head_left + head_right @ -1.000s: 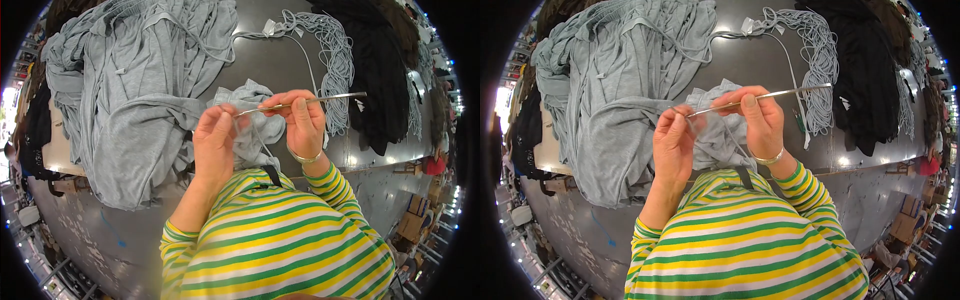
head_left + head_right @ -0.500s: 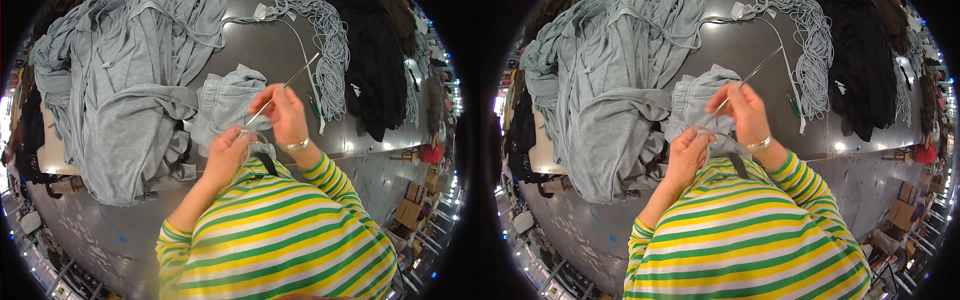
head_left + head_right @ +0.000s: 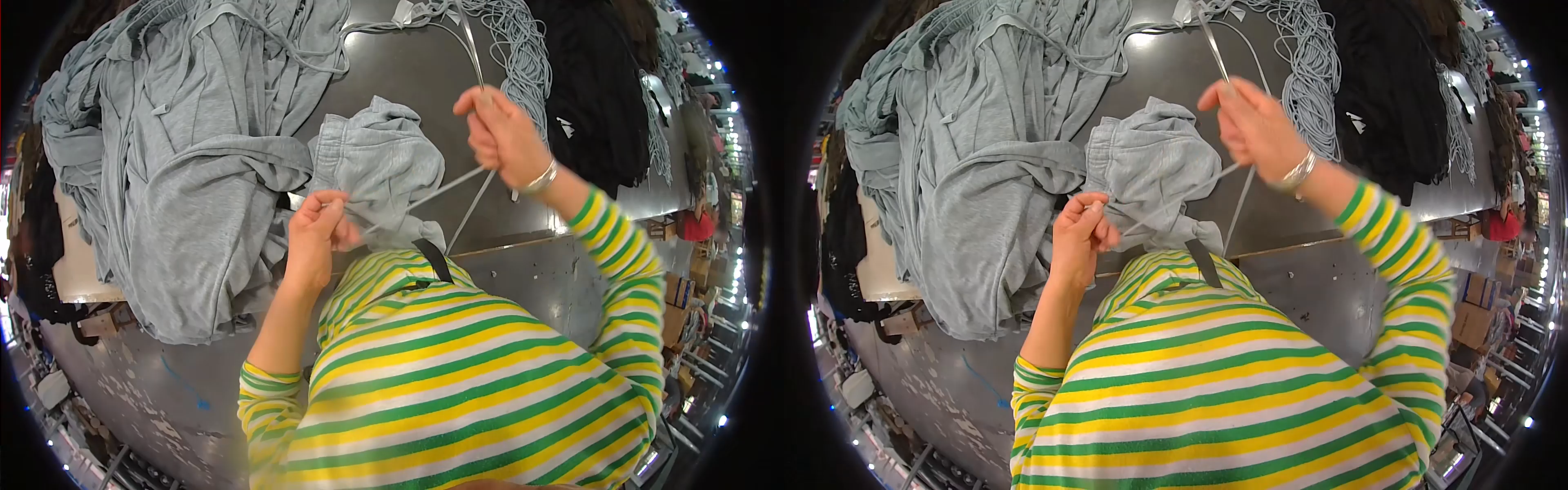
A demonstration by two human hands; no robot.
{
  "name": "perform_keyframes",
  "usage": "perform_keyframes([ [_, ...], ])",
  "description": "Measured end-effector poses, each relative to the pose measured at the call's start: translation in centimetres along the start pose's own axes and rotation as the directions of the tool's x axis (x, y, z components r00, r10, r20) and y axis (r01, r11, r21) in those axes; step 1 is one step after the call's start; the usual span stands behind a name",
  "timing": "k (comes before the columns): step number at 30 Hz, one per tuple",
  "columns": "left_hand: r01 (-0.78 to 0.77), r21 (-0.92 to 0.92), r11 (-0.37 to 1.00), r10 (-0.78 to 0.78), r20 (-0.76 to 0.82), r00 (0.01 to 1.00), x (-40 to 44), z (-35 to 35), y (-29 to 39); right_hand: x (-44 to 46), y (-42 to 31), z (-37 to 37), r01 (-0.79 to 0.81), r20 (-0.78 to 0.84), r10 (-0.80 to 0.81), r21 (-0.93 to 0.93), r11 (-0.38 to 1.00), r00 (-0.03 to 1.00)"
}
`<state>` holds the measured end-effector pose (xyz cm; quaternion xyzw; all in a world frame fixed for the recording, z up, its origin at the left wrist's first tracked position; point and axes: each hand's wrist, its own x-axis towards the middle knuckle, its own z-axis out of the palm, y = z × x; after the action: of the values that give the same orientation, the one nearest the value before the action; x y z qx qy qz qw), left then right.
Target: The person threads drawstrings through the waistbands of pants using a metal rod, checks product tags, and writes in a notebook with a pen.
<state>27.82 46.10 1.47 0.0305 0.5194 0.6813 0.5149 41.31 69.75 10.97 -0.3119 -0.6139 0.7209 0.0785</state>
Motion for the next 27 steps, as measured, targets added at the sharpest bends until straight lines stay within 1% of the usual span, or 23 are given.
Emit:
perform_keyframes([
  [1, -0.037, 0.017, 0.999, 0.036, 0.052, 0.998, 0.2, 0.1, 0.1, 0.4, -1.9, -0.2, 0.043, 0.013, -0.042, -0.277, 0.96, 0.999],
  [2, -0.037, 0.017, 0.999, 0.036, 0.054, 0.998, 0.3, 1.0, 0.8, 1.2, -4.1, -0.3, 0.242, 0.063, -0.25, -0.55, 0.799, 0.966],
  [3, -0.156, 0.016, 0.988, 0.156, 0.034, 0.987, 0.3, 2.5, 2.1, 1.9, -6.9, -0.1, 0.395, 0.173, -0.421, -0.755, 0.524, 0.89],
  [4, -0.271, 0.018, 0.962, 0.271, 0.016, 0.962, 0.6, 3.5, 3.1, 2.2, -12.0, 0.8, 0.52, 0.308, -0.533, -0.797, 0.308, 0.788],
  [5, -0.391, 0.113, 0.914, 0.389, 0.041, 0.921, 1.3, 3.2, 3.8, 2.4, -15.6, 1.7, 0.604, 0.452, -0.598, -0.794, 0.068, 0.662],
  [6, -0.504, 0.201, 0.84, 0.5, 0.074, 0.863, 2.2, 2.6, 4.5, 2.9, -15.7, 2.2, 0.602, 0.453, -0.597, -0.796, 0.065, 0.662],
  [7, -0.529, 0.296, 0.796, 0.545, 0.032, 0.838, 2.9, 2.0, 5.0, 3.4, -15.8, 2.6, 0.613, 0.456, -0.603, -0.786, 0.071, 0.655],
  [8, -0.53, 0.295, 0.795, 0.545, 0.035, 0.838, 3.5, 0.6, 4.7, 3.8, -15.8, 3.0, 0.625, 0.459, -0.609, -0.777, 0.077, 0.647],
  [9, -0.469, 0.59, 0.657, 0.556, 0.042, 0.83, 4.5, -1.3, 3.8, 4.3, -15.9, 3.3, 0.637, 0.465, -0.616, -0.766, 0.08, 0.636],
  [10, -0.358, 0.82, 0.447, 0.567, 0.051, 0.822, 5.3, -2.7, 2.7, 4.7, -16.0, 3.7, 0.651, 0.472, -0.624, -0.755, 0.079, 0.623],
  [12, -0.054, 0.9, 0.433, 0.314, -0.094, 0.945, 4.8, -4.4, 0.5, 5.5, -16.1, 4.5, 0.676, 0.482, -0.64, -0.733, 0.08, 0.598],
  [14, -0.225, 0.875, 0.428, 0.29, 0.102, 0.951, 4.8, -6.9, -3.0, 6.3, -15.9, 5.5, 0.704, 0.5, -0.652, -0.707, 0.074, 0.57],
  [15, -0.346, 0.877, 0.333, 0.381, 0.21, 0.9, 4.8, -7.5, -4.3, 6.8, -15.6, 6.1, 0.719, 0.511, -0.656, -0.691, 0.072, 0.556],
  [16, -0.346, 0.876, 0.336, 0.386, 0.207, 0.899, 4.7, -7.1, -4.4, 7.1, -15.1, 6.7, 0.733, 0.519, -0.659, -0.676, 0.073, 0.544],
  [18, -0.49, 0.861, 0.135, 0.612, 0.316, 0.725, 4.6, -6.1, -4.4, 8.9, -6.7, 7.5, 0.791, 0.682, -0.505, -0.612, 0.002, 0.529],
  [19, -0.484, 0.865, 0.132, 0.615, 0.311, 0.724, 4.8, -6.1, -4.8, 8.0, -4.7, 9.1, 0.672, 0.632, -0.234, -0.666, 0.324, 0.739],
  [20, -0.342, 0.842, 0.418, 0.531, 0.079, 0.844, 5.3, -6.4, -5.5, 9.8, 0.0, 9.6, 0.725, 0.685, -0.261, -0.578, 0.375, 0.681],
  [21, -0.164, 0.734, 0.659, 0.376, -0.133, 0.917, 5.5, -6.5, -5.8, 10.2, 3.0, 10.8, 0.686, 0.677, -0.235, -0.536, 0.492, 0.697],
  [22, -0.163, 0.74, 0.653, 0.381, -0.135, 0.915, 5.2, -6.4, -5.5, 10.8, 5.6, 11.9, 0.655, 0.666, -0.195, -0.561, 0.506, 0.72],
  [24, 0.06, 0.515, 0.855, 0.001, -0.118, 0.993, 4.2, -6.2, -4.7, 12.0, 9.5, 12.9, 0.621, 0.649, -0.162, -0.581, 0.526, 0.744],
  [25, 0.032, 0.578, 0.815, -0.013, -0.038, 0.999, 3.8, -6.2, -4.5, 12.0, 10.4, 13.2, 0.6, 0.675, -0.143, -0.515, 0.612, 0.724],
  [26, 0.039, 0.582, 0.812, -0.018, -0.041, 0.999, 3.5, -5.9, -4.4, 12.1, 11.3, 13.2, 0.569, 0.703, -0.124, -0.445, 0.692, 0.701],
  [27, -0.016, 0.633, 0.774, 0.014, 0.009, 1.0, 3.3, -5.6, -4.2, 12.3, 11.9, 12.9, 0.569, 0.704, -0.126, -0.441, 0.694, 0.699],
])
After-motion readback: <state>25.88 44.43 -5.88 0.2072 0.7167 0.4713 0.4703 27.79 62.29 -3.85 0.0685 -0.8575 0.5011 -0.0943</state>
